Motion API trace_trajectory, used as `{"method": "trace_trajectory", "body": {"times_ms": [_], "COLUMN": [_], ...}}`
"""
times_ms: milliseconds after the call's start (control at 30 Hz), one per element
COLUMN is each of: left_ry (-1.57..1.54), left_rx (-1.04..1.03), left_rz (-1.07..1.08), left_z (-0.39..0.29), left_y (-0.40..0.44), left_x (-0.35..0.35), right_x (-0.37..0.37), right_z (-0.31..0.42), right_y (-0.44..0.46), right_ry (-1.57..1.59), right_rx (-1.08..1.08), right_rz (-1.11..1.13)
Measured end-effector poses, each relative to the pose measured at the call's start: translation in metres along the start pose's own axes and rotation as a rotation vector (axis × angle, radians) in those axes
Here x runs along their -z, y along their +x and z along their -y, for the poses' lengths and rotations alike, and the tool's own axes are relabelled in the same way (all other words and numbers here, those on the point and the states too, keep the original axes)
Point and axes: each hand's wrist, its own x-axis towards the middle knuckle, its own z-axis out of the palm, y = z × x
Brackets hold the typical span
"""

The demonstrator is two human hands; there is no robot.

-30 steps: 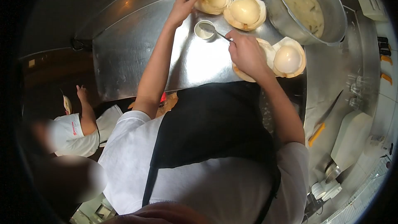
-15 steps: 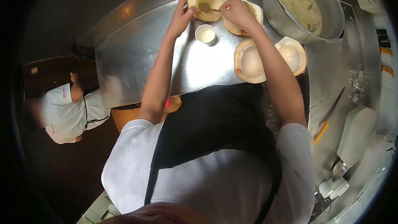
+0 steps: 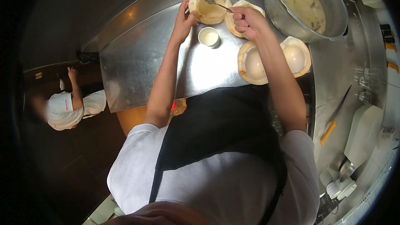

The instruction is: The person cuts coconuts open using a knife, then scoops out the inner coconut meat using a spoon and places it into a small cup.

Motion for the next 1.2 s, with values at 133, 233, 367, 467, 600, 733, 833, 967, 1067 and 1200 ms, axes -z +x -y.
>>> {"method": "trace_trajectory", "body": {"times_ms": [133, 233, 367, 467, 600, 733, 833, 967, 1067, 1200], "left_ry": [-0.110, -0.101, -0.096, -0.098, -0.083, -0.056, 0.028, 0.248, 0.245, 0.317], "left_rx": [0.067, 0.083, 0.060, 0.031, 0.053, 0.059, 0.032, -0.022, 0.058, -0.117], "left_rz": [-0.022, -0.024, -0.027, -0.034, -0.021, -0.047, -0.061, -0.089, -0.170, -0.387], "left_z": [-0.002, 0.000, 0.004, 0.002, 0.002, 0.000, 0.004, -0.028, -0.034, -0.050], "left_y": [-0.001, 0.000, -0.002, 0.000, 0.001, 0.003, 0.008, 0.019, 0.027, 0.007], "left_x": [-0.002, 0.000, 0.000, -0.002, -0.002, -0.002, -0.004, -0.010, -0.018, -0.040], "right_x": [0.000, -0.006, 0.000, 0.006, 0.011, 0.007, 0.023, 0.024, 0.039, 0.035], "right_z": [-0.006, -0.015, -0.013, -0.004, -0.016, -0.016, -0.010, 0.008, 0.020, 0.018], "right_y": [-0.005, -0.005, 0.004, -0.002, 0.003, 0.006, 0.001, -0.040, -0.060, -0.068], "right_ry": [-0.104, -0.389, -0.026, 0.049, -0.043, 0.009, -0.094, -0.775, -1.284, -1.657], "right_rx": [0.063, 0.122, 0.021, -0.030, 0.000, 0.032, 0.128, 0.461, 0.649, 0.818], "right_rz": [-0.085, -0.131, 0.092, 0.077, -0.018, 0.064, 0.028, -0.318, -0.440, -0.502]}}
